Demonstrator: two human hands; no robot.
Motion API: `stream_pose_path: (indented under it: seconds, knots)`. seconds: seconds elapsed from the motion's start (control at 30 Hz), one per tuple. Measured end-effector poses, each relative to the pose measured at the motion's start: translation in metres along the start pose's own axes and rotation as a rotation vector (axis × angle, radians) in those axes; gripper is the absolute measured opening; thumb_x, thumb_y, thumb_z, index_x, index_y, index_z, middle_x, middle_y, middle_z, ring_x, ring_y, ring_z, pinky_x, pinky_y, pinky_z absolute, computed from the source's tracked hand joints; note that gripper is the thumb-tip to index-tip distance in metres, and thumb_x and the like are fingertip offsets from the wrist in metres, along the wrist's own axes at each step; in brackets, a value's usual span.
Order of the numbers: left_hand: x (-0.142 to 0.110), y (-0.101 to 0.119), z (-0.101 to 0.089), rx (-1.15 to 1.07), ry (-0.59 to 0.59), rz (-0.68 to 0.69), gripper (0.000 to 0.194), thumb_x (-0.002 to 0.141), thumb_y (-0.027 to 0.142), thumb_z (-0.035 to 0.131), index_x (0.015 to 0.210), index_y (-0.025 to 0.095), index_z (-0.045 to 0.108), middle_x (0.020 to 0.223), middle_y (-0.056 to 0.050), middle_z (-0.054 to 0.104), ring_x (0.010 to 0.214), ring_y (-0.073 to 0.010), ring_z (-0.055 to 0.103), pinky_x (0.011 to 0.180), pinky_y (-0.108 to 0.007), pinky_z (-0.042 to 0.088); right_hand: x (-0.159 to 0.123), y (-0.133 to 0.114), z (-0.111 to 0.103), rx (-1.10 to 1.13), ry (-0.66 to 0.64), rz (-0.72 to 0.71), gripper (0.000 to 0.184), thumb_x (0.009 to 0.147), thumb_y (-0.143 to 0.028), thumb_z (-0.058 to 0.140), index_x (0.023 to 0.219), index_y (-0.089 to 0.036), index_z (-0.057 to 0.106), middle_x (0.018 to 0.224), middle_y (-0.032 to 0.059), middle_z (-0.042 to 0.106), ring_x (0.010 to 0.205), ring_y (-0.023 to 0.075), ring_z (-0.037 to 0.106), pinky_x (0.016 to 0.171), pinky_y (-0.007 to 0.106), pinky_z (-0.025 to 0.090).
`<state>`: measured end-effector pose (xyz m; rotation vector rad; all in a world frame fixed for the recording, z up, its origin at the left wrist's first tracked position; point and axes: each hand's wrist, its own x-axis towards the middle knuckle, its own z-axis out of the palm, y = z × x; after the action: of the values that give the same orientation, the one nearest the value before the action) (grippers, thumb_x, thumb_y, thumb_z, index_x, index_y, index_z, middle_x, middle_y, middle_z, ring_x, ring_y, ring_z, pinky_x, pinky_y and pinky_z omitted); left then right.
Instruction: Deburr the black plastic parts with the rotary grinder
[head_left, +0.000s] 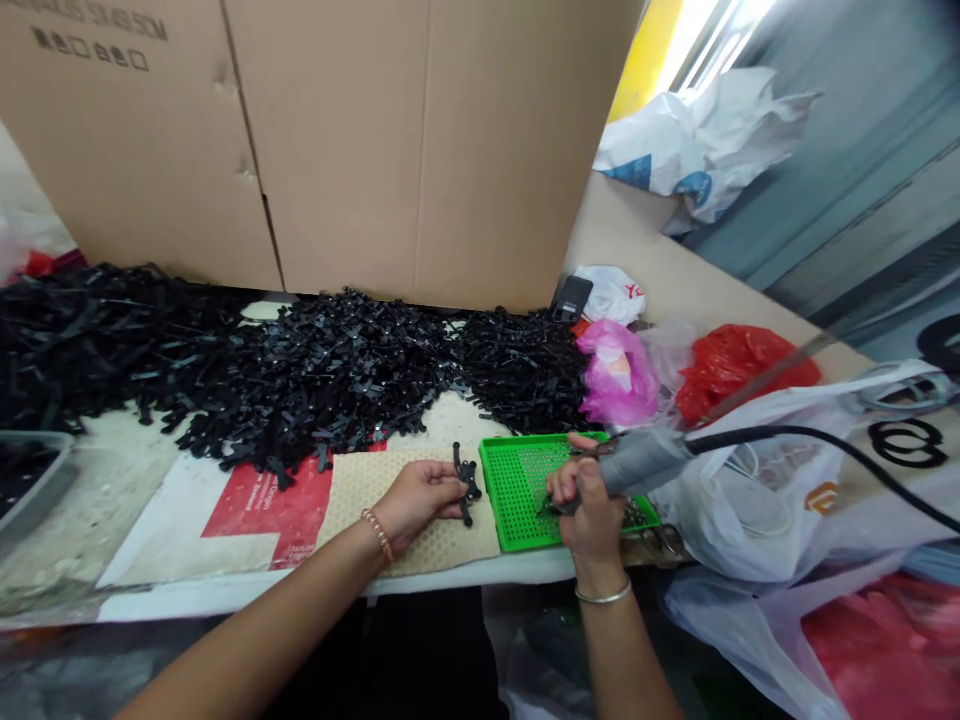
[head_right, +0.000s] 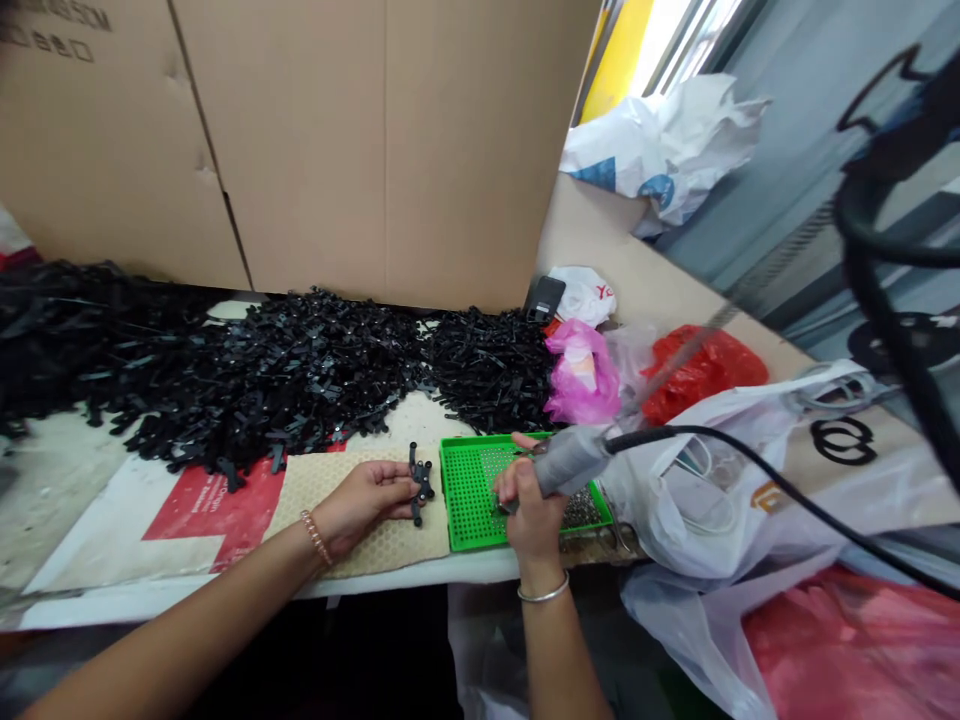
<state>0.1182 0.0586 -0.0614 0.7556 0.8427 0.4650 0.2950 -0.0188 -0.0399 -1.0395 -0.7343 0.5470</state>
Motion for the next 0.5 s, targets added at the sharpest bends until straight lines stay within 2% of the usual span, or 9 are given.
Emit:
stream_pose_path:
  seconds: [0.1, 0.2, 0.33, 0.5]
  knots:
    - [0.001, -0.002, 0.000, -0.008, -0.002, 0.015, 0.021, 0.062, 0.013, 0.079, 0.081, 0.009, 0.072, 0.077, -0.007, 0.070, 0.066, -0.0121, 0.064, 0.060, -0.021, 0.053, 0.006, -0.016, 0.019, 0.120, 0.030, -0.026, 0.031, 0.078, -0.049, 0.068, 0.092, -0.022, 0.061, 0.045, -0.0108, 0.034, 0.039, 0.0078, 0.029, 0.045, 0.022, 0.035]
    - [0.001, -0.002, 0.000, -0.022, -0.012, 0.035, 0.021, 0.060, 0.014, 0.080, 0.080, 0.009, 0.072, 0.075, -0.006, 0.070, 0.065, -0.0121, 0.064, 0.060, -0.021, 0.053, 0.009, -0.022, 0.047, 0.201, 0.001, -0.008, 0.036, 0.078, -0.057, 0.064, 0.094, -0.024, 0.060, 0.046, -0.0114, 0.030, 0.038, 0.0076, 0.025, 0.045, 0.022, 0.033]
    - [0.001, -0.004, 0.000, -0.031, -0.046, 0.062, 0.022, 0.060, 0.017, 0.081, 0.078, 0.011, 0.071, 0.071, -0.004, 0.068, 0.062, -0.0110, 0.062, 0.059, -0.021, 0.052, 0.009, -0.009, 0.078, 0.192, -0.036, 0.051, 0.038, 0.078, -0.059, 0.062, 0.094, -0.025, 0.056, 0.046, -0.0119, 0.029, 0.037, 0.0079, 0.026, 0.044, 0.022, 0.032]
    - [0.003, -0.006, -0.001, -0.024, -0.036, 0.067, 0.019, 0.061, 0.017, 0.080, 0.077, 0.012, 0.071, 0.075, -0.004, 0.069, 0.066, -0.0120, 0.063, 0.060, -0.021, 0.052, 0.006, 0.007, 0.088, 0.182, -0.049, 0.086, 0.040, 0.075, -0.059, 0.064, 0.091, -0.024, 0.053, 0.045, -0.0122, 0.032, 0.037, 0.0077, 0.028, 0.044, 0.022, 0.032]
